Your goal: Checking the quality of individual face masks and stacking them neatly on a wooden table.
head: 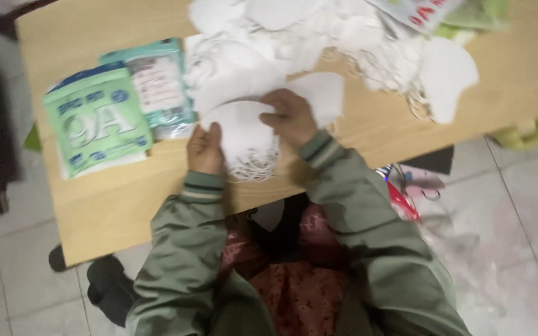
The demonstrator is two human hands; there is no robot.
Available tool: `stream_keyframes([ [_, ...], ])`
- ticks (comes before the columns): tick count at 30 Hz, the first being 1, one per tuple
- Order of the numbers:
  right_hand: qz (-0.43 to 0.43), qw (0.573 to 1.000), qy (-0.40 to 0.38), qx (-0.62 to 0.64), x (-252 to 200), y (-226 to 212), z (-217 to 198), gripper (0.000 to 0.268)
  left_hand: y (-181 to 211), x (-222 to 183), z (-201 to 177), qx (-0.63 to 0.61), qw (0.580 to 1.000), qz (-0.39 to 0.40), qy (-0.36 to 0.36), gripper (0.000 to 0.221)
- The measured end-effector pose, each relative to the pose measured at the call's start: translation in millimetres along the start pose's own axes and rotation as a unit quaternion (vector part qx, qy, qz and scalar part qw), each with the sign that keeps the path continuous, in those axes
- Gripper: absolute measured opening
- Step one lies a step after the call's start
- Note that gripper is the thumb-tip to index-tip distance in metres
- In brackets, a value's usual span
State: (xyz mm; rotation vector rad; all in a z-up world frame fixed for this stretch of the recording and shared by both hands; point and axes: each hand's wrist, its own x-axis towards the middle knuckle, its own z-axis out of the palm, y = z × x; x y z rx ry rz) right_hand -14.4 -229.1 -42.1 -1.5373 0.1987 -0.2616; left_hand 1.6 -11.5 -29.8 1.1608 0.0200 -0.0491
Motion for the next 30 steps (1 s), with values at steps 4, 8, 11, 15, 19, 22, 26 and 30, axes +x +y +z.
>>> stream_keyframes([
  [4, 0.069, 0.996, -0.021, 0.043, -14, -37, 8, 0.042, -6, 18, -10, 0.073, 0.996, 0.054, -0.004, 0.018],
  [8, 0.069, 0.993, -0.032, 0.086, -17, -45, 6, 0.045, -12, 16, -11, 0.080, 0.992, 0.097, -0.024, 0.040],
  [11, 0.077, 0.993, -0.034, 0.087, -17, -40, 4, 0.046, -25, 19, -16, 0.075, 0.991, 0.109, -0.014, 0.043],
  [15, 0.071, 0.994, -0.032, 0.082, -16, -35, 0, 0.045, 11, 7, -2, 0.137, 0.979, 0.150, -0.005, 0.032],
  [19, 0.088, 0.988, -0.047, 0.122, -19, -44, -1, 0.043, 2, 12, -7, 0.131, 0.984, 0.118, 0.007, 0.028],
  [22, 0.093, 0.985, -0.068, 0.130, -21, -46, -4, 0.044, 3, 14, -9, 0.082, 0.993, 0.081, 0.026, 0.024],
  [26, 0.090, 0.980, -0.091, 0.149, -21, -44, -3, 0.041, -4, 19, -12, 0.048, 0.996, 0.056, 0.045, 0.022],
  [30, 0.071, 0.990, -0.083, 0.092, -19, -44, -8, 0.027, 6, 18, -10, 0.013, 0.996, 0.002, 0.083, 0.023],
])
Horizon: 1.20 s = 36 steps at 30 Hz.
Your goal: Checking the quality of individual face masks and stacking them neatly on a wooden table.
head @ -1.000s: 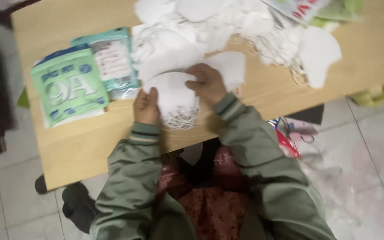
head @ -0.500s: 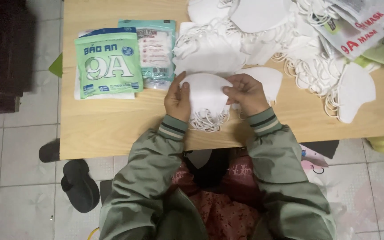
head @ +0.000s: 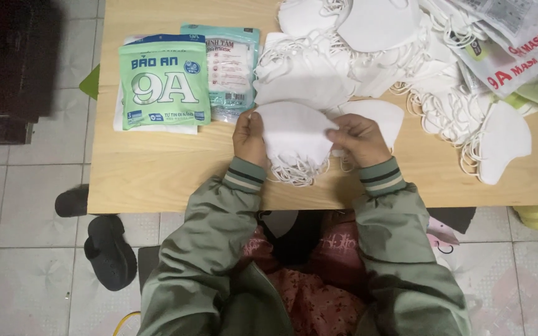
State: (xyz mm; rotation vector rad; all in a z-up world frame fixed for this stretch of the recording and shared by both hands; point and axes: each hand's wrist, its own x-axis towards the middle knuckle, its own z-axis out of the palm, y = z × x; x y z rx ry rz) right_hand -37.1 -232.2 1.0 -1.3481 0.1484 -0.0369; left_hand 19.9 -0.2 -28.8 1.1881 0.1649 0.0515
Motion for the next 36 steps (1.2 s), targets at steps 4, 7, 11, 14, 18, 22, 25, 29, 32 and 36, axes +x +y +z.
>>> stream_keyframes([
  [4, -0.043, 0.994, 0.095, 0.031, -6, -14, -6, 0.020, 20, -3, 0, 0.025, 0.999, 0.002, 0.043, 0.024],
  [7, -0.106, 0.977, 0.170, 0.068, -5, -12, -23, 0.016, 12, 4, -5, -0.011, 0.998, 0.014, 0.062, 0.023],
  [11, -0.117, 0.965, 0.134, 0.192, -8, -37, -3, 0.019, 14, 0, -4, 0.014, 0.999, -0.013, 0.032, 0.022],
  [14, -0.085, 0.968, 0.081, 0.222, -9, -43, 18, 0.019, 16, -7, 2, -0.017, 0.998, -0.059, -0.016, 0.024],
  [18, -0.024, 0.986, 0.050, 0.160, 7, 12, -2, 0.014, -5, -1, 1, -0.051, 0.991, -0.106, -0.064, 0.029],
  [22, -0.021, 0.992, 0.047, 0.115, 11, 26, 9, 0.019, -5, 0, 0, -0.056, 0.988, -0.117, -0.087, 0.033],
  [25, 0.033, 0.993, 0.056, 0.103, 11, 23, 19, 0.022, 11, -6, 6, -0.016, 0.985, -0.127, -0.117, 0.046],
  [29, 0.037, 0.995, 0.086, 0.017, 4, 9, 23, 0.020, -7, -3, 0, 0.033, 0.984, -0.112, -0.133, 0.049],
  [32, -0.073, 0.976, 0.142, -0.147, 16, 6, -12, 0.013, -32, 9, -16, 0.078, 0.982, -0.109, -0.130, 0.053],
  [36, -0.194, 0.784, 0.338, -0.483, 24, 31, -89, 0.030, -27, 13, -24, 0.082, 0.984, -0.078, -0.139, 0.042],
])
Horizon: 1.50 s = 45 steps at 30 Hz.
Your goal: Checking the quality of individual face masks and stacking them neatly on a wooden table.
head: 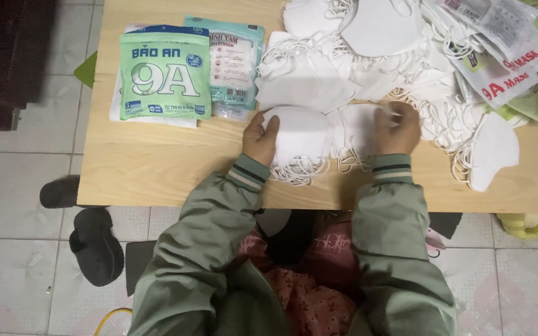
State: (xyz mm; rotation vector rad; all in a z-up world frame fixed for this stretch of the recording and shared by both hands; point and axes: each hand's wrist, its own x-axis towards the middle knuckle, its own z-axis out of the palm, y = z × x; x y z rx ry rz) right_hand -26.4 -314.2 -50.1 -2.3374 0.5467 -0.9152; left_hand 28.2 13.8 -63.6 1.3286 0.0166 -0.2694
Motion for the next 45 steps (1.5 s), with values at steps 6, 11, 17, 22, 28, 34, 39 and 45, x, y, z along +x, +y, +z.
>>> stream_keyframes([
  [6, 0.265, 0.938, -0.181, -0.130, 14, 3, -23, 0.087, 55, -35, 33, 0.081, 0.992, 0.097, 0.018, 0.050],
  [11, 0.294, 0.937, -0.175, -0.076, 13, 3, -21, 0.080, 64, -38, 37, 0.109, 0.985, 0.132, -0.015, 0.047],
  [17, 0.235, 0.969, -0.054, -0.060, 8, 22, -13, 0.037, 29, -24, 30, 0.097, 0.988, 0.117, -0.019, 0.031],
  [22, 0.103, 0.994, 0.013, -0.032, 11, 24, -31, 0.027, 30, -24, 29, 0.098, 0.989, 0.111, -0.007, 0.030],
  [28, 0.223, 0.860, 0.028, 0.458, 2, -24, -45, 0.010, 40, -25, 33, 0.106, 0.992, 0.073, 0.005, 0.031],
  [34, 0.255, 0.785, -0.140, 0.546, -16, -79, -38, 0.007, 60, -30, 34, 0.092, 0.996, 0.004, -0.010, 0.035],
  [39, 0.299, 0.724, -0.211, 0.584, -27, -117, -21, 0.010, 68, -33, 36, 0.001, 0.999, -0.041, -0.008, 0.049],
  [45, 0.294, 0.754, -0.233, 0.538, -37, -76, 18, 0.008, 78, -34, 37, -0.001, 0.999, -0.037, 0.006, 0.054],
])
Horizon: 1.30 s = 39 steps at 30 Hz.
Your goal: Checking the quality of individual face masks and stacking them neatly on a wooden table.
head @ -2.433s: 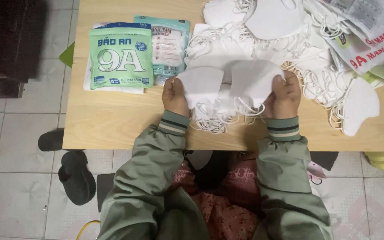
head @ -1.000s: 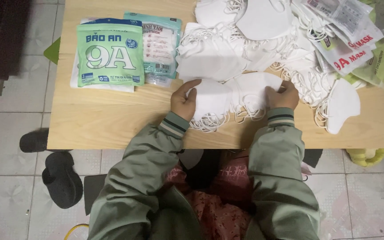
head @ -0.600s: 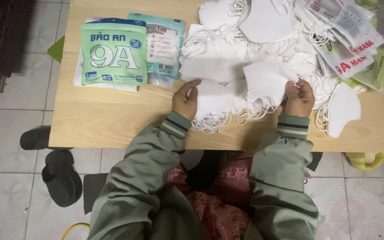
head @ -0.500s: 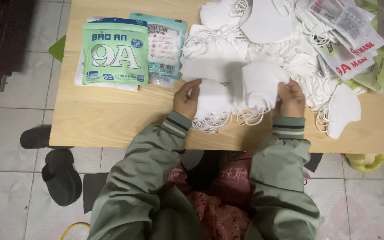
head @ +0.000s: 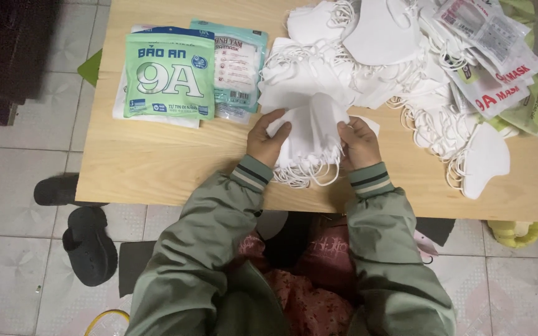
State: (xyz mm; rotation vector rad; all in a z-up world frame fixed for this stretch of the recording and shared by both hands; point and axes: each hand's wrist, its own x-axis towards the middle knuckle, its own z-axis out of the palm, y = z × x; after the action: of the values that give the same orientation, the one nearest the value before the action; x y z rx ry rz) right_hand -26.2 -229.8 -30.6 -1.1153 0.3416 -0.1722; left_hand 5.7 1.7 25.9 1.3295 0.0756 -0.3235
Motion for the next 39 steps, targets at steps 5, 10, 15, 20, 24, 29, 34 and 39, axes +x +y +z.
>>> stream_keyframes([
  [5, -0.019, 0.989, 0.033, -0.142, 6, 14, -8, 0.008, -15, 2, 1, 0.002, 0.998, 0.059, -0.009, 0.052],
  [10, -0.002, 0.974, 0.039, -0.223, -20, -20, 24, 0.011, -8, -2, 0, 0.060, 0.992, 0.111, -0.017, 0.051],
  [15, -0.074, 0.985, 0.087, -0.127, -28, -46, 26, 0.013, -21, 1, -6, 0.069, 0.988, 0.137, 0.000, 0.047],
  [20, -0.062, 0.991, 0.047, -0.112, -31, -49, 22, 0.010, -26, 5, -3, 0.073, 0.989, 0.129, 0.012, 0.040],
  [24, -0.045, 0.981, 0.028, -0.188, -24, -31, 20, 0.010, -12, 0, -6, 0.068, 0.996, 0.058, 0.007, 0.047],
  [29, -0.017, 0.975, -0.002, -0.221, -18, -15, 20, 0.015, -14, 0, 1, 0.080, 0.995, 0.064, 0.012, 0.047],
  [34, -0.046, 0.968, -0.010, -0.245, -26, -42, 26, 0.019, -19, 0, -2, 0.114, 0.984, 0.138, 0.009, 0.049],
  [39, -0.082, 0.822, 0.198, -0.528, 16, -31, -60, 0.030, -39, 8, -4, 0.100, 0.983, 0.155, 0.015, 0.032],
])
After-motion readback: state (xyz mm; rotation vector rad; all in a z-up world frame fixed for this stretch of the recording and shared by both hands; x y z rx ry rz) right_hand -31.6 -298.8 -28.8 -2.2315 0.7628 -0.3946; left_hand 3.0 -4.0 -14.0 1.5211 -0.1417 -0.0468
